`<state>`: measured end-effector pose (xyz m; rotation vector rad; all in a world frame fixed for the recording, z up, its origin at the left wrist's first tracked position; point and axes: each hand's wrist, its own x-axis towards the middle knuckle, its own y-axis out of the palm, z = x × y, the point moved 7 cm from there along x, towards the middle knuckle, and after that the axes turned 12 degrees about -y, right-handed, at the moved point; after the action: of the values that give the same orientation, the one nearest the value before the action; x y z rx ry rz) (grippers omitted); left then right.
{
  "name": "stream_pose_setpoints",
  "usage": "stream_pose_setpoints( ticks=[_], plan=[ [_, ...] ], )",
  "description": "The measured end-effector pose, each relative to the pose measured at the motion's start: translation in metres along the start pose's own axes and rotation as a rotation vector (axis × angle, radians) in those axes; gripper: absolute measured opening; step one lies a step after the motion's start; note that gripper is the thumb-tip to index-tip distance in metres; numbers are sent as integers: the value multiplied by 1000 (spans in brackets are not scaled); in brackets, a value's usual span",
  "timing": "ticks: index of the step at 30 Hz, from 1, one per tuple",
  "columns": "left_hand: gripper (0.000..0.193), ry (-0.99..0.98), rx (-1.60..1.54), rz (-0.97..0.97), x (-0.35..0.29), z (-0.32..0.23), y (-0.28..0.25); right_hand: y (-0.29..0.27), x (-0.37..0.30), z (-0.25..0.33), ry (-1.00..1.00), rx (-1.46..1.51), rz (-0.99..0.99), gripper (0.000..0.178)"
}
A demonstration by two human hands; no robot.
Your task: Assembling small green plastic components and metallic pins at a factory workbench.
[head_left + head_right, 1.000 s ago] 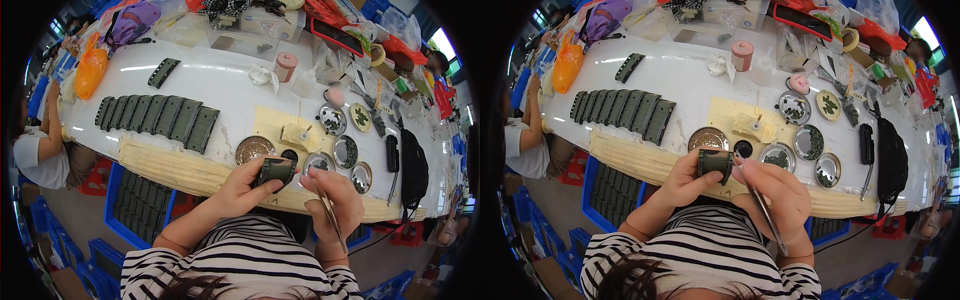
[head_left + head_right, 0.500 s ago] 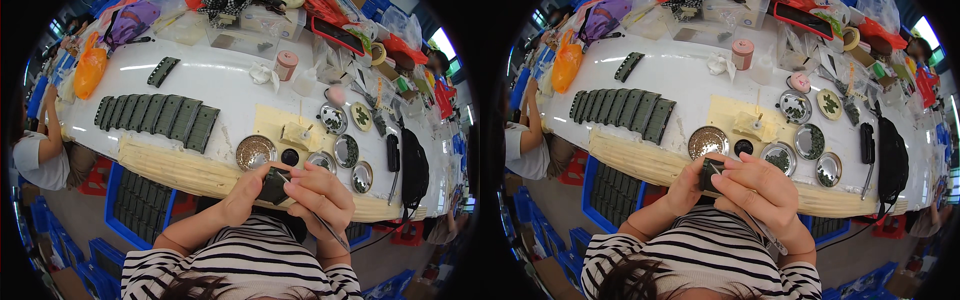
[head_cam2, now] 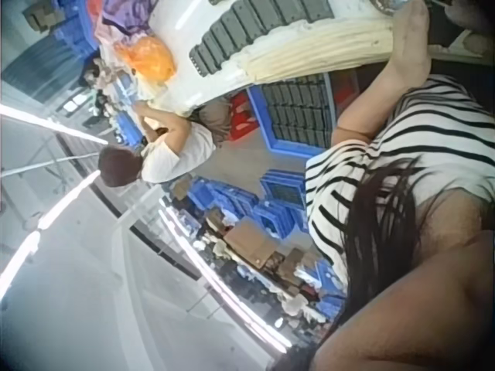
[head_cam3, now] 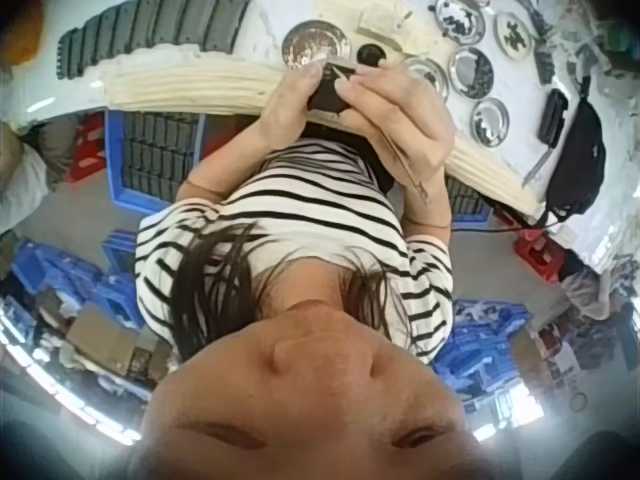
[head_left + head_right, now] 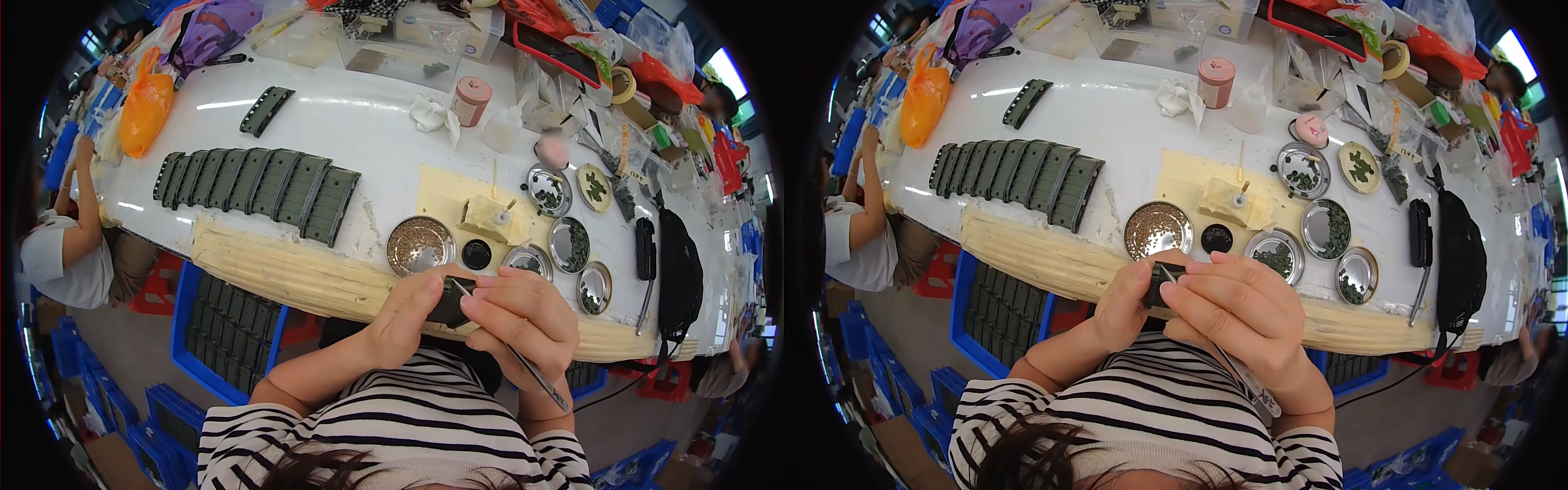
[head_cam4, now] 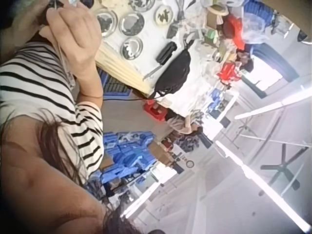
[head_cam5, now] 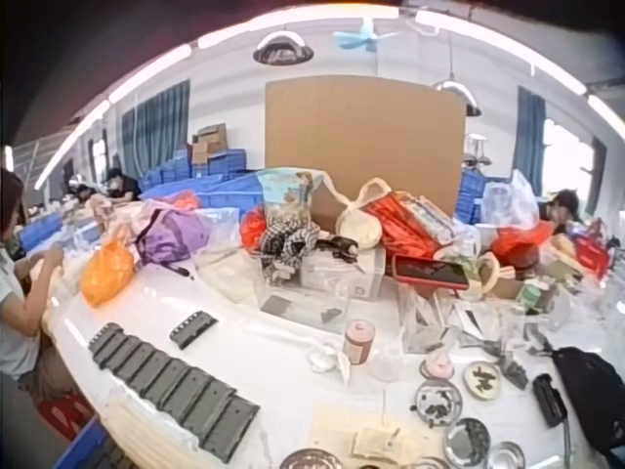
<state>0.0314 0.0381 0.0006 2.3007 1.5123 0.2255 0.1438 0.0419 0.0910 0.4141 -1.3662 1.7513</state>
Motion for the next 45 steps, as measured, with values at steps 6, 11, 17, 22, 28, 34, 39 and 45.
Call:
stream_pose_setpoints(
  ticks=[6, 11, 17, 22, 28, 34, 39, 45],
  plan=[
    [47, 38, 24, -6, -1, 2, 0, 2, 3, 5, -38, -37, 60, 27],
    [47, 10, -11, 4, -1, 5, 1, 2, 3, 2, -27, -8, 67, 28],
    [55, -60, -63, -60, 0, 6, 3, -5, -2, -6, 33, 110, -60, 30],
    [61, -112, -92, -22, -1, 9, 4, -24, -13, -11, 104, 176, -268, 30],
    [64, -140, -119, -38, 0, 11, 6, -35, -23, -16, 154, 152, -379, 33],
    [70, -187, -255, -77, -1, 19, -1, -38, -26, -26, 155, 167, -433, 26],
    [56, -77, -323, 47, -1, 21, -3, -38, -29, -48, 297, 125, -403, 17],
    [43, -210, -563, 50, 5, 29, 2, -24, -10, -77, 293, -230, -131, 13]
  ],
)
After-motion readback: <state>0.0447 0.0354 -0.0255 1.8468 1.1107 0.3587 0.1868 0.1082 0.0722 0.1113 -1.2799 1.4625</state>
